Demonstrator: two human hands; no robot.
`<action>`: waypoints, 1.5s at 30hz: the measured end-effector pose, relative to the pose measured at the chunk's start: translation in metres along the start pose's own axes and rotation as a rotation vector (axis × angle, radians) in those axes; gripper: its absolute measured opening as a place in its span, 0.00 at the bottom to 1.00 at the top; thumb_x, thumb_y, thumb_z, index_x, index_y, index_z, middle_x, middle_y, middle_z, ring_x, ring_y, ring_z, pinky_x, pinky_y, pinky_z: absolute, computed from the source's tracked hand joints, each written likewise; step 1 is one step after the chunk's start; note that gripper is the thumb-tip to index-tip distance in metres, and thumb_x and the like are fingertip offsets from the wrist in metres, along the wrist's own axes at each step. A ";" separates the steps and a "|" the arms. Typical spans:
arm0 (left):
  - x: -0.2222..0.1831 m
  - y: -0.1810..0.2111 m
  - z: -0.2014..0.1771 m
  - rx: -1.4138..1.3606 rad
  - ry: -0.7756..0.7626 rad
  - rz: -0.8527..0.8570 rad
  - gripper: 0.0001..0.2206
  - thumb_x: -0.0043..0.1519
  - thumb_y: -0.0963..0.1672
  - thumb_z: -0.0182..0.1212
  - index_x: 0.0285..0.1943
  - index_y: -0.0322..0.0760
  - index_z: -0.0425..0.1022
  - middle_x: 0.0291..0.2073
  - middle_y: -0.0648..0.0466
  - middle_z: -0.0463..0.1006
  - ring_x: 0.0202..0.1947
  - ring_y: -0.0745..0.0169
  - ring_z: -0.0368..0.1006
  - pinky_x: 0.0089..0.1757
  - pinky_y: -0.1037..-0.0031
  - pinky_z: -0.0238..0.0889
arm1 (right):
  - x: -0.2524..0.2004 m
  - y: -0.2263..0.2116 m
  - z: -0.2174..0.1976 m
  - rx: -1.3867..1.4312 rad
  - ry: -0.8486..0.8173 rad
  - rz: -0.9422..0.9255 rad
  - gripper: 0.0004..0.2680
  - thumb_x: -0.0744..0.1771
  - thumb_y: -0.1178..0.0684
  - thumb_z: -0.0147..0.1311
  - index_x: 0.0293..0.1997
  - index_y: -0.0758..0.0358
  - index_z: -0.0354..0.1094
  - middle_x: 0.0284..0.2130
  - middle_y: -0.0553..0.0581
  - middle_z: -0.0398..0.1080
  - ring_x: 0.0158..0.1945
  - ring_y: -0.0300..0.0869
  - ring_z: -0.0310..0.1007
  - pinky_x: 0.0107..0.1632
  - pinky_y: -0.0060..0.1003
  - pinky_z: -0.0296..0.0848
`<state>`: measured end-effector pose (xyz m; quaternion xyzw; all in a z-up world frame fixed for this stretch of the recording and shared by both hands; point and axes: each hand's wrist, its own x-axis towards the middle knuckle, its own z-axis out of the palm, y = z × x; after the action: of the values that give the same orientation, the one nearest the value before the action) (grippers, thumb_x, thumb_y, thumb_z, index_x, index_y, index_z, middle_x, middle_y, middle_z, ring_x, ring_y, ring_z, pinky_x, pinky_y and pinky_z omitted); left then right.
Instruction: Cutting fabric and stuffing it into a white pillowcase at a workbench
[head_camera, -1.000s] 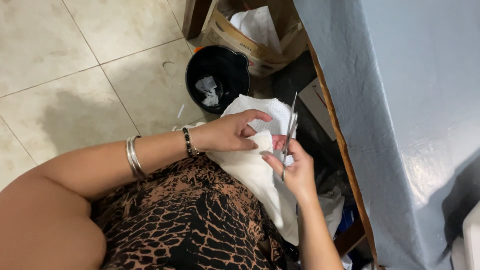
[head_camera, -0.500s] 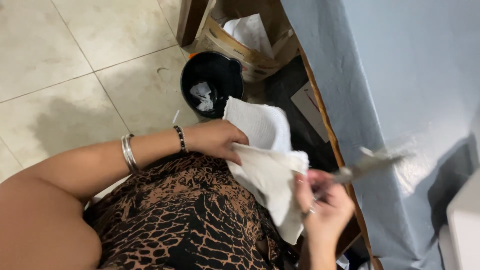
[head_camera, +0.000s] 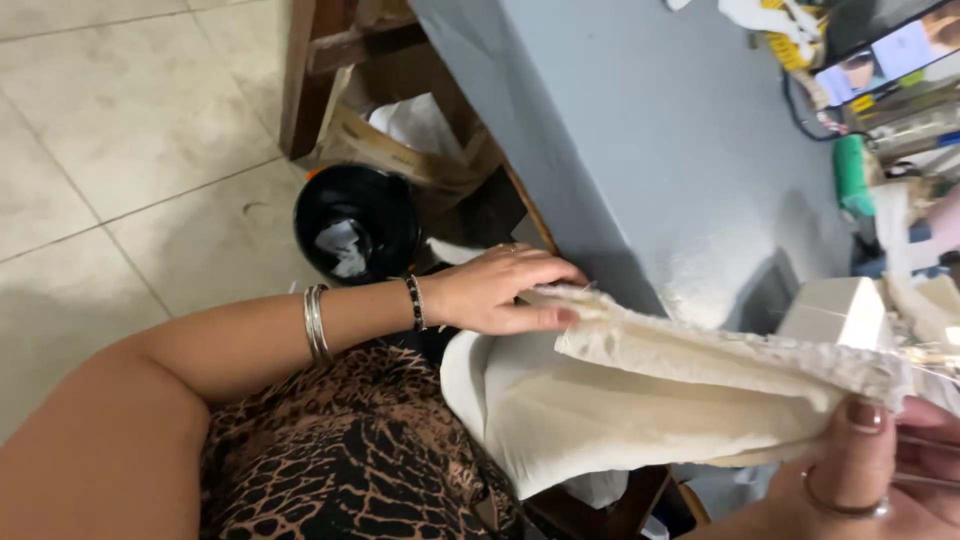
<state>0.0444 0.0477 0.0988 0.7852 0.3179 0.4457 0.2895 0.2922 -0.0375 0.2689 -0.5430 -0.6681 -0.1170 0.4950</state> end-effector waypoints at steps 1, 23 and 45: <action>0.004 0.005 -0.005 -0.130 -0.050 -0.015 0.33 0.66 0.60 0.36 0.63 0.32 0.70 0.57 0.45 0.77 0.59 0.48 0.71 0.53 0.61 0.62 | 0.005 0.011 -0.005 -0.091 0.008 -0.138 0.20 0.79 0.41 0.57 0.56 0.80 0.68 0.49 0.70 0.70 0.56 0.56 0.73 0.59 0.45 0.70; 0.018 0.058 -0.072 -0.059 -0.019 -0.451 0.12 0.66 0.42 0.39 0.46 0.41 0.73 0.37 0.59 0.87 0.42 0.63 0.83 0.46 0.68 0.68 | 0.055 0.060 -0.037 0.234 0.170 -0.072 0.14 0.77 0.46 0.61 0.53 0.70 0.65 0.48 0.62 0.68 0.56 0.49 0.73 0.62 0.43 0.76; -0.002 0.137 -0.168 0.173 0.532 0.110 0.07 0.63 0.45 0.64 0.41 0.38 0.82 0.29 0.59 0.83 0.22 0.75 0.68 0.26 0.79 0.59 | 0.167 -0.005 0.151 0.003 -0.761 -0.041 0.12 0.61 0.42 0.65 0.34 0.58 0.71 0.24 0.50 0.72 0.29 0.40 0.70 0.33 0.35 0.63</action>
<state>-0.0713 -0.0114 0.2723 0.6785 0.3766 0.6223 0.1031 0.2210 0.1671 0.3296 -0.5334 -0.8151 0.0843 0.2097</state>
